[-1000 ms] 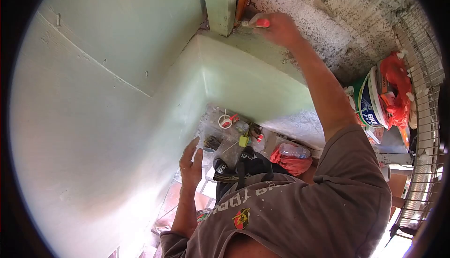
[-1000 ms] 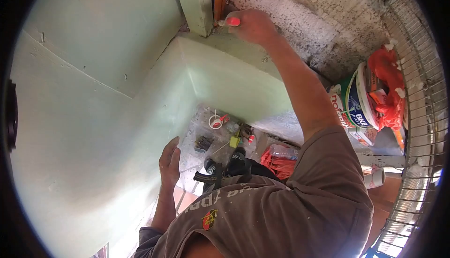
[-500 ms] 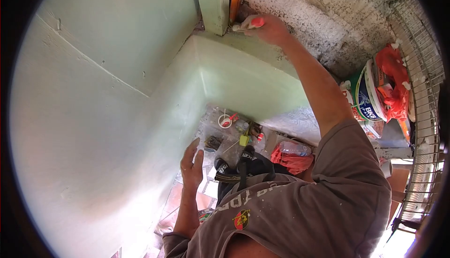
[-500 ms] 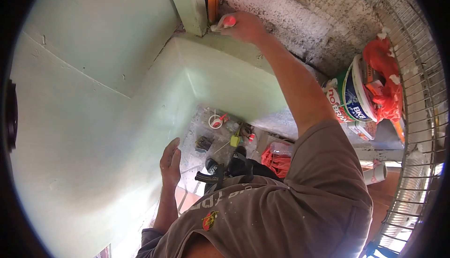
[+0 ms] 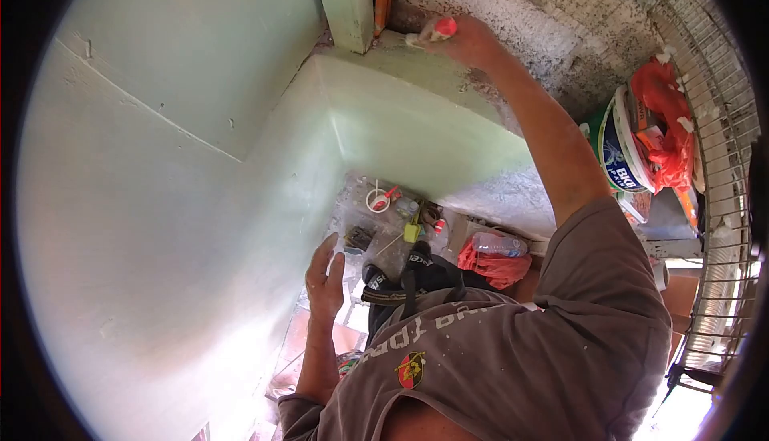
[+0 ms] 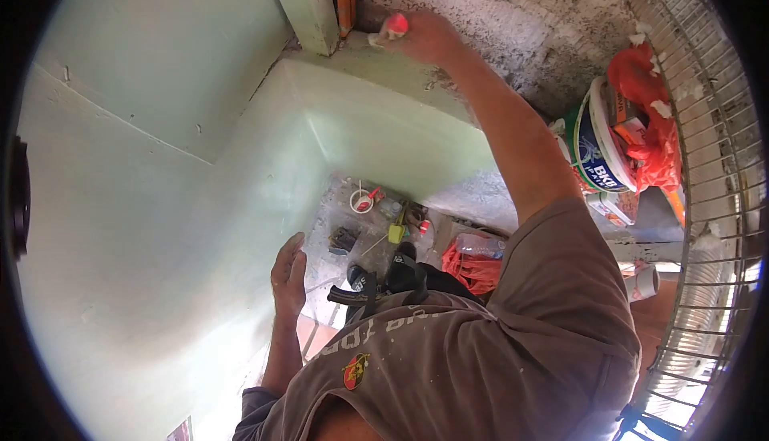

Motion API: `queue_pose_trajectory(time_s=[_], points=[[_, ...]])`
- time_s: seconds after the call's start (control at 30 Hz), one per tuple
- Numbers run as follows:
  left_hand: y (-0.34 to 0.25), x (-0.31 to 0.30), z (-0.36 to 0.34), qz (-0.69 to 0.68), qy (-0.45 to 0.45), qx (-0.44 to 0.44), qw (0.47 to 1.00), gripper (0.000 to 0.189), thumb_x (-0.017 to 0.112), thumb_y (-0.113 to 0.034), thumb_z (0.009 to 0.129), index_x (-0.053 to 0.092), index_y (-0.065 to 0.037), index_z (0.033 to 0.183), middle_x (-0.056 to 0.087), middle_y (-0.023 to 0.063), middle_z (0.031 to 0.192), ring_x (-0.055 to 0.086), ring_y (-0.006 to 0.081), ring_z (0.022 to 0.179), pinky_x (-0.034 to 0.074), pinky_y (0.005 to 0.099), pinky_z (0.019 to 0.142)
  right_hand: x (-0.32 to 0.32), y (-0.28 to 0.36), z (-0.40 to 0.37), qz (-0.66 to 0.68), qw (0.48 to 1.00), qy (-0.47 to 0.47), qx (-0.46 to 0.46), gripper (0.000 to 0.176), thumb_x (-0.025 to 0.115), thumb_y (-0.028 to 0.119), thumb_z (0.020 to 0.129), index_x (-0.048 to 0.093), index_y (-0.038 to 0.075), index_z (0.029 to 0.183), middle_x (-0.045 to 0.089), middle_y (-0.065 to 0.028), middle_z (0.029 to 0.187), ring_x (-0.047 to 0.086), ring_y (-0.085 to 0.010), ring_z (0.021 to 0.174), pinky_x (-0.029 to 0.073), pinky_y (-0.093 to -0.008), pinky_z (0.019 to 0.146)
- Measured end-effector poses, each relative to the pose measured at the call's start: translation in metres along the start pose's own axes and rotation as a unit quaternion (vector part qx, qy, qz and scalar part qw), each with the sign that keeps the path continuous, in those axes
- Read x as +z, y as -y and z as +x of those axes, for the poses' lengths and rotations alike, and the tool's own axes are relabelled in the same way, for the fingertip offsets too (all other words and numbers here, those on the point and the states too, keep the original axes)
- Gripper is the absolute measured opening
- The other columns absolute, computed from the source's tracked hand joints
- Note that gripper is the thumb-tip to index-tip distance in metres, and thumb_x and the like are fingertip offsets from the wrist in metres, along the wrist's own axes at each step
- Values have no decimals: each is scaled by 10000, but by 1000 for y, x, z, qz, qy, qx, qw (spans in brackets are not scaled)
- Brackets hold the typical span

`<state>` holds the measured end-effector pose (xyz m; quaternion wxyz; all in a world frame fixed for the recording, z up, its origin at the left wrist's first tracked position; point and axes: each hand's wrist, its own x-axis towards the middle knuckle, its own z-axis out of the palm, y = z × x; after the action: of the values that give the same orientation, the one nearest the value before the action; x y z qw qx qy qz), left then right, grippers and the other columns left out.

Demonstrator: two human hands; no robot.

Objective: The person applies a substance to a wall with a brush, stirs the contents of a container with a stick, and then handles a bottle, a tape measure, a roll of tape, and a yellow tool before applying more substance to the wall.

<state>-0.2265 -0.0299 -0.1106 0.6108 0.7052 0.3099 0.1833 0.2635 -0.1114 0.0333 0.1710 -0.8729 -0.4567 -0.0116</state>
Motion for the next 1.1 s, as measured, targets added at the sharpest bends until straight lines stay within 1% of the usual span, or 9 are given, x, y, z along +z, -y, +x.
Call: queue_pose_trajectory(time_s=[0.13, 0.27, 0.33, 0.53, 0.73, 0.77, 0.93, 1.03, 1.1], points=[[6, -3, -1, -8, -7, 10, 1000, 406, 594, -144, 1014, 601, 8, 1391, 643, 174, 1373, 581, 253, 1303, 419, 382, 1123, -23, -5, -15, -66, 991, 89, 74, 402, 713, 569, 866, 764, 233, 1080, 750, -95, 1035, 702, -291, 1000, 543, -418, 897], [-9, 9, 9, -2, 19, 10, 1000, 410, 602, -141, 1006, 601, 5, 1390, 647, 185, 1366, 585, 271, 1301, 413, 378, 1124, -22, -15, -19, 62, 997, -28, 29, 455, 702, 627, 855, 758, 229, 1067, 746, -82, 1027, 699, -295, 988, 543, -424, 889], [-25, 21, 25, 24, 45, 45, 998, 418, 615, -145, 998, 601, 8, 1387, 644, 197, 1366, 589, 290, 1301, 415, 383, 1121, -7, -26, -12, 79, 996, -41, 7, 481, 698, 648, 849, 755, 219, 1062, 746, -82, 1017, 698, -294, 978, 543, -427, 881], [-86, 39, 76, 76, 59, 174, 980, 432, 650, -176, 983, 608, 5, 1374, 637, 214, 1371, 594, 319, 1303, 425, 398, 1117, -47, -26, -69, -66, 986, 83, 125, 455, 713, 614, 853, 754, 210, 1057, 746, -91, 1011, 697, -312, 976, 543, -437, 871], [-159, 77, 154, 136, 79, 302, 940, 419, 622, -236, 1008, 618, -64, 1390, 621, 176, 1412, 580, 299, 1327, 437, 384, 1104, -49, -35, -70, 27, 998, -44, 33, 442, 688, 617, 878, 766, 207, 1026, 752, -118, 1004, 705, -312, 963, 548, -438, 838], [-164, 89, 170, 148, 77, 307, 937, 415, 630, -253, 1002, 627, -59, 1369, 623, 182, 1401, 584, 327, 1309, 446, 394, 1095, -48, -31, -72, 9, 998, -6, 55, 425, 694, 599, 879, 767, 210, 1033, 753, -118, 1001, 706, -308, 958, 549, -434, 837], [-149, 140, 216, 199, 75, 302, 929, 399, 641, -293, 982, 656, -48, 1297, 627, 184, 1369, 588, 382, 1254, 472, 438, 1065, -66, -22, -101, 22, 990, 86, 112, 351, 721, 520, 875, 769, 209, 1032, 756, -93, 986, 716, -286, 930, 553, -416, 843], [-121, 164, 217, 222, 58, 287, 930, 378, 649, -279, 969, 669, -54, 1272, 635, 172, 1351, 589, 372, 1247, 476, 444, 1057, -60, -42, -105, 95, 991, -23, 86, 333, 747, 487, 853, 771, 213, 1042, 760, -65, 972, 724, -267, 920, 559, -402, 834], [-108, 176, 211, 209, 36, 277, 937, 353, 667, -257, 960, 682, -61, 1253, 647, 170, 1327, 602, 371, 1232, 479, 439, 1052, -42, -50, -106, 53, 992, -11, 113, 324, 764, 475, 843, 777, 211, 1031, 766, -52, 966, 725, -255, 908, 560, -394, 830]])
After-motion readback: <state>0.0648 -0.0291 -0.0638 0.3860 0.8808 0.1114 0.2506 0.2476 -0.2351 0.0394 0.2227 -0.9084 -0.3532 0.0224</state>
